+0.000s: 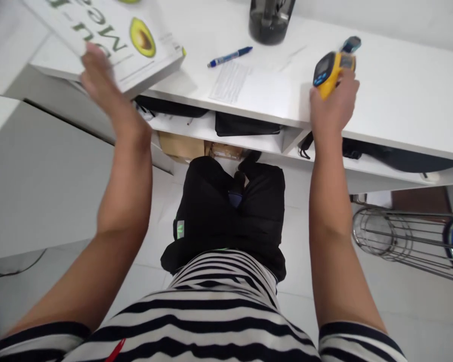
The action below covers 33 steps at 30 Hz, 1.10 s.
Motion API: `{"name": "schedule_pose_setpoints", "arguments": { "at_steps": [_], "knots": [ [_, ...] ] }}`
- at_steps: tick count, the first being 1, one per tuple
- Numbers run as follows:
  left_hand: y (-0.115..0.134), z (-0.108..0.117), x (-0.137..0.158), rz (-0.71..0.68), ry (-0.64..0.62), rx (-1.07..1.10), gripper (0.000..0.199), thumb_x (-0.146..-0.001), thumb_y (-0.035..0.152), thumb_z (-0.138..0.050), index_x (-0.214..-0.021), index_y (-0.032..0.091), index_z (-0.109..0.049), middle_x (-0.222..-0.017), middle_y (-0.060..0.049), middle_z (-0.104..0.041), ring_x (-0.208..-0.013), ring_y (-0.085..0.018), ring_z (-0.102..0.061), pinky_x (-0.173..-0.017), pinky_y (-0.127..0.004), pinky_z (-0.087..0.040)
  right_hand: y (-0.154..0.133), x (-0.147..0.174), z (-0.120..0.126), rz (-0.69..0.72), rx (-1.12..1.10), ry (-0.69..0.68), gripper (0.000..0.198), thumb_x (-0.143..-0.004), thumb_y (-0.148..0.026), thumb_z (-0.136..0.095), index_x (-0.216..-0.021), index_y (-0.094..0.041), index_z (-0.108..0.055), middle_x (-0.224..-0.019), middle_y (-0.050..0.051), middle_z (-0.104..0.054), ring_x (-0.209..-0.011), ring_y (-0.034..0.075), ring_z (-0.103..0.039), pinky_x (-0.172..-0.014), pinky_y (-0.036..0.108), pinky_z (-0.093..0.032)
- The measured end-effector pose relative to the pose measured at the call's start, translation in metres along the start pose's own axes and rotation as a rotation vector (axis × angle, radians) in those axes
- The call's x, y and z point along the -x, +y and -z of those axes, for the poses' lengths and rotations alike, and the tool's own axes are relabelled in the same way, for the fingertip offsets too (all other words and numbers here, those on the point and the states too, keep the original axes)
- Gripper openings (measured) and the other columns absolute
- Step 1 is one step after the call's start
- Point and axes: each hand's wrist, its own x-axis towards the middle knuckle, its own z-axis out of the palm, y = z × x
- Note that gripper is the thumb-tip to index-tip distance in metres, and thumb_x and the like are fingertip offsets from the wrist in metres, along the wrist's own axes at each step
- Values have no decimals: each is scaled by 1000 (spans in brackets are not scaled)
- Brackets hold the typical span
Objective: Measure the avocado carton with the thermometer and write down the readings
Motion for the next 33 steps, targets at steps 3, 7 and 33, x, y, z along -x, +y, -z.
{"name": "schedule_pose_setpoints", "arguments": {
  "at_steps": [3, 7, 33],
  "knots": [
    [8, -34, -17, 70, 19, -41, 24, -108, 40, -40, -112, 16, -39, -131, -10, -61, -129, -14, -59, -115, -32, -44, -8, -18, -19, -85, 200, -159, 60, -94, -32, -66, -145, -12, -42, -142, 25, -49, -131, 33, -53, -110, 54, -42],
    [9, -55, -23, -23, 21, -391, 30, -100, 39, -62, -111, 19, -41, -120, -5, -67, -112, -13, -65, -108, -32, -48, -3, -29, -43, -25, 221, -160, 54, -96, -39, -58, -141, -14, -43, -141, 24, -45, -132, 37, -50, -105, 60, -44],
    [-27, -100, -60, -43, -291, -889, 107, -78, 71, -61, -160, 11, -26, -173, -25, -18, -163, -39, 8, -130, -60, -2, -140, -92, -121, 755, 494, -445, 44, -101, -21, -42, -140, -16, -62, -117, 19, -74, -98, 30, -67, -76, 37, -45]
  ]
}}
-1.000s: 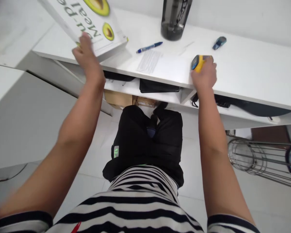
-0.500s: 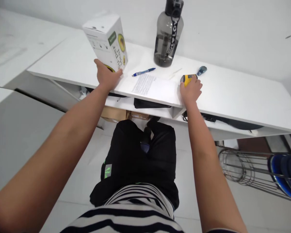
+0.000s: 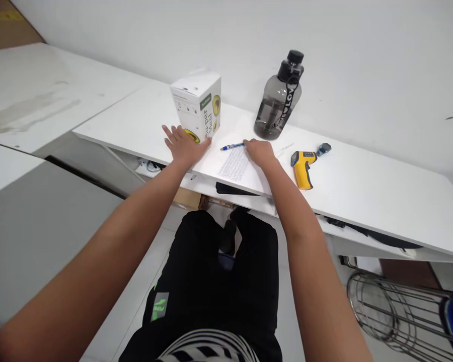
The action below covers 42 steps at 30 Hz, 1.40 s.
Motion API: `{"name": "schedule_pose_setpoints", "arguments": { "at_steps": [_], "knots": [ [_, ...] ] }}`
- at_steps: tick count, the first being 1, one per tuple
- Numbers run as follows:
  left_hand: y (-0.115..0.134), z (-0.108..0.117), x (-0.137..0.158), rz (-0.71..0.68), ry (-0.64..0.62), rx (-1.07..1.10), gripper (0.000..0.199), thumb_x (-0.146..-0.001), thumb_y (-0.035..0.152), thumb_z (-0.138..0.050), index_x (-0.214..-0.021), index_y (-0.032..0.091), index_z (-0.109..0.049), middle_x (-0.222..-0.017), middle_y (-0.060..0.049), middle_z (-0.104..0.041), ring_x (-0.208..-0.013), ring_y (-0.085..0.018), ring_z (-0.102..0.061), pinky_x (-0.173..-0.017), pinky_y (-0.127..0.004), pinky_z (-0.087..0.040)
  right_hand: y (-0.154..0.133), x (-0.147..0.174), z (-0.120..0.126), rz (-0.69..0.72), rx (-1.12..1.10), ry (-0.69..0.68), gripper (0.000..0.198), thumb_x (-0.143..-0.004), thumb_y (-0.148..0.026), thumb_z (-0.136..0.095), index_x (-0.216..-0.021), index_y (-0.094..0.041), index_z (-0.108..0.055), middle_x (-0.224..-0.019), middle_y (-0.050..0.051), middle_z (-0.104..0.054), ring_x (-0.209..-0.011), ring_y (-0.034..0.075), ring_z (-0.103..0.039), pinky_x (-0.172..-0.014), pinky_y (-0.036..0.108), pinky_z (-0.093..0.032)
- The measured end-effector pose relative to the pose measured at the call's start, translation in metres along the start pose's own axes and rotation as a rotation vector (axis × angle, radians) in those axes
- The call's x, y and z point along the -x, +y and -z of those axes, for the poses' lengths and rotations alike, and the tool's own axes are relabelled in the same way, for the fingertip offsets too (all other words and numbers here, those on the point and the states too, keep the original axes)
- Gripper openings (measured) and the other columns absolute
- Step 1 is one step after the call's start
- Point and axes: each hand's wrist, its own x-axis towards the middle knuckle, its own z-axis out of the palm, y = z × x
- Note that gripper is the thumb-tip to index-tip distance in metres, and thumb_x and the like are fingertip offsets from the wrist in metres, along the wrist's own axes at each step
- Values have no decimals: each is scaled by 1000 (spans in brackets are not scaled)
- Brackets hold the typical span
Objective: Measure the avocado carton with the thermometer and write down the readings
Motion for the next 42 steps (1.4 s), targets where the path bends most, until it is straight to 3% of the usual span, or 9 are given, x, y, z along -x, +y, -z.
{"name": "schedule_pose_setpoints", "arguments": {
  "at_steps": [5, 10, 13, 17, 21, 23, 26, 33, 42],
  "knots": [
    [-1, 0, -1, -9, -41, -49, 113, -76, 72, -61, -160, 7, -24, -170, -28, -23, -162, -43, 5, -130, -60, -1, 0, 2, 6, 22, -46, 118, 44, -103, -20, -35, -132, -19, -68, -116, 16, -75, -100, 30, -68, -74, 35, -43],
    [-1, -1, -2, -3, -53, -49, 112, -77, 72, -57, -160, 5, -25, -169, -28, -27, -162, -44, -8, -130, -60, -1, 0, 12, 6, 25, -88, -72, 44, -98, -22, -46, -135, -24, -69, -123, 15, -74, -104, 30, -68, -76, 35, -45],
    [0, 0, -1, 4, -38, -47, 110, -77, 72, -56, -160, 6, -27, -169, -27, -29, -161, -44, -14, -131, -58, -3, -3, 20, 5, 19, -136, -21, 34, -97, -26, -51, -124, -23, -72, -115, 14, -76, -99, 30, -68, -76, 35, -45],
    [2, 3, 1, 11, -46, -68, 109, -79, 71, -54, -159, 2, -28, -168, -29, -30, -161, -43, -17, -131, -58, -5, -7, 36, -1, -175, -594, 221, 27, -100, -42, -53, -111, -22, -67, -80, 6, -73, -76, 24, -66, -72, 33, -46],
    [3, 3, 2, 8, -24, -91, 107, -80, 69, -53, -158, -1, -29, -167, -30, -32, -160, -43, -19, -131, -57, -7, -9, 51, -15, -310, -1078, 455, 46, -91, -67, -58, -76, -24, -60, -61, -2, -57, -63, 18, -56, -69, 32, -47],
    [3, 3, 3, 7, -16, -97, 106, -80, 70, -53, -156, 0, -31, -165, -29, -34, -159, -43, -21, -131, -57, -9, -9, 55, -21, -362, -1184, 497, 49, -89, -71, -56, -74, -24, -62, -54, -3, -50, -56, 17, -50, -63, 32, -45],
    [1, 3, 3, 6, -24, -93, 103, -79, 71, -54, -155, 4, -33, -165, -29, -36, -159, -43, -21, -131, -58, -9, -8, 55, -27, -407, -1307, 435, 49, -91, -70, -50, -84, -24, -67, -54, -3, -52, -47, 15, -41, -53, 31, -39],
    [0, 1, 1, 12, -29, -89, 104, -79, 70, -54, -157, 5, -31, -166, -29, -33, -160, -43, -18, -131, -58, -7, -3, 48, -32, -479, -1145, 498, 41, -89, -51, -57, -57, -25, -52, -54, -1, -52, -64, 19, -54, -73, 34, -48],
    [0, 2, 1, 6, -40, -83, 105, -80, 72, -53, -157, 5, -31, -169, -27, -30, -161, -41, -17, -131, -58, -6, -2, 47, -29, -493, -1142, 436, 34, -80, -38, -58, -51, -27, -42, -54, -1, -51, -69, 19, -55, -71, 32, -48]
  ]
}}
